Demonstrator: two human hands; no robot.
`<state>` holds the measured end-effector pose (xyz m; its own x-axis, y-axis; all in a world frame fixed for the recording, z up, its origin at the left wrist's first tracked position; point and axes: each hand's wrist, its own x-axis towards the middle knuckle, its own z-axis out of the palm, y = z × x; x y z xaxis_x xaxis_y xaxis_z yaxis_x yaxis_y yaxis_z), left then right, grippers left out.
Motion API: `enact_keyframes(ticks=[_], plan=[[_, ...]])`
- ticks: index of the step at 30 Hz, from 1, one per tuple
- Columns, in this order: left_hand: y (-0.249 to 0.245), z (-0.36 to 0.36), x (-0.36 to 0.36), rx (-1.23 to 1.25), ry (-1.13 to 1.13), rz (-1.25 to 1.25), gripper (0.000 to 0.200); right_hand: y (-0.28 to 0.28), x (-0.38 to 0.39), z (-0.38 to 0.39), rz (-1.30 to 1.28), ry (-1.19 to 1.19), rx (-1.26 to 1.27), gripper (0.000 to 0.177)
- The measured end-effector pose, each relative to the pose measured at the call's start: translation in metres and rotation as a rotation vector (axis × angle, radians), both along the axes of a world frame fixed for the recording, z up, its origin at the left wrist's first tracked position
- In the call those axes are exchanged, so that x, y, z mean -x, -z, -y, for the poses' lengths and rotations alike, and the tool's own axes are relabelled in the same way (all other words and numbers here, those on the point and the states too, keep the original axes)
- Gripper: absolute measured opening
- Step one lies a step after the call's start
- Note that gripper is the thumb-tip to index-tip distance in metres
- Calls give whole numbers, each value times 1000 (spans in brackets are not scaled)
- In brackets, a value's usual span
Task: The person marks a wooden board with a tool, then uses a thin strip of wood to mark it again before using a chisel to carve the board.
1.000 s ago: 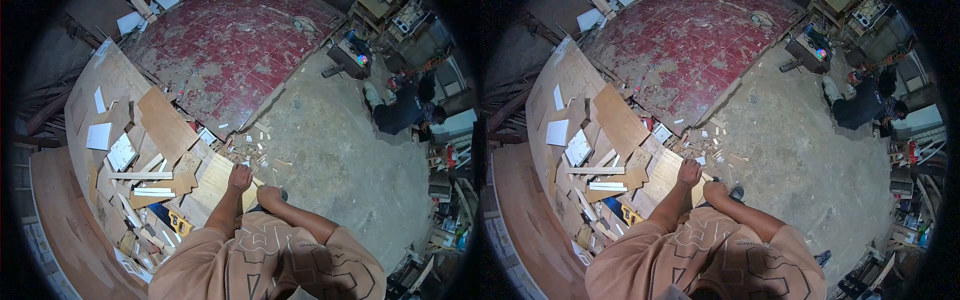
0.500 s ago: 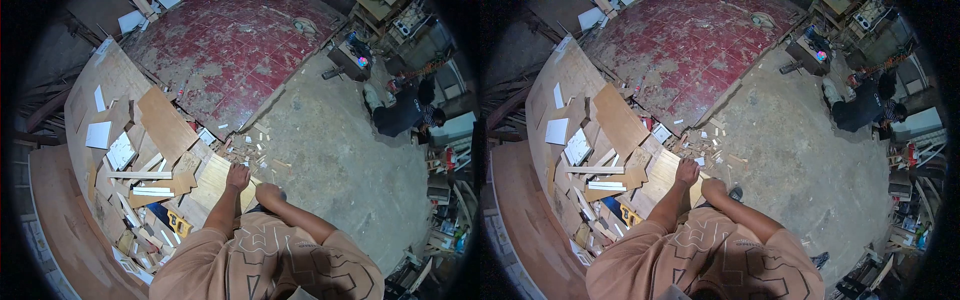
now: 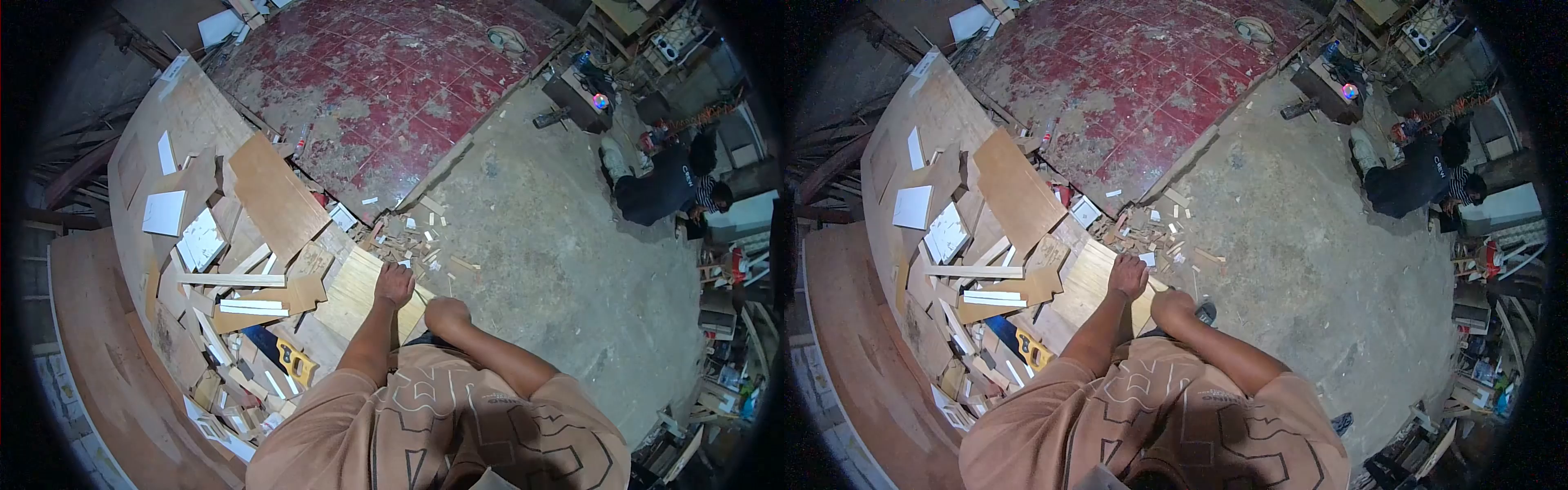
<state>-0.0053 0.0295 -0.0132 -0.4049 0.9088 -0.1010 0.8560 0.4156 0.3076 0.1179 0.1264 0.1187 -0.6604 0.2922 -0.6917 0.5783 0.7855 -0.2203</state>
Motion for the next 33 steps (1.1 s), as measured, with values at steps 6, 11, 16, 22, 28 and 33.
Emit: enact_keyframes(ticks=[6,11,16,22,28,33], plan=[[1,1,4,9,8,-16,30,53,-12,1,-38,36,15,25],[4,0,1,-7,-2,-28,29,-44,-41,-20,29,-77,67,25],[1,0,0,-38,16,-25,28,18,-14,-7,23,-5,34,24],[6,0,1,-23,9,-20,28,23,-21,-8,22,-18,41,27],[7,-2,-1,-24,-7,-5,29,-51,-34,-24,84,-91,69,28],[0,-3,-1,14,-12,60,35,53,-16,-9,-14,12,39,27]])
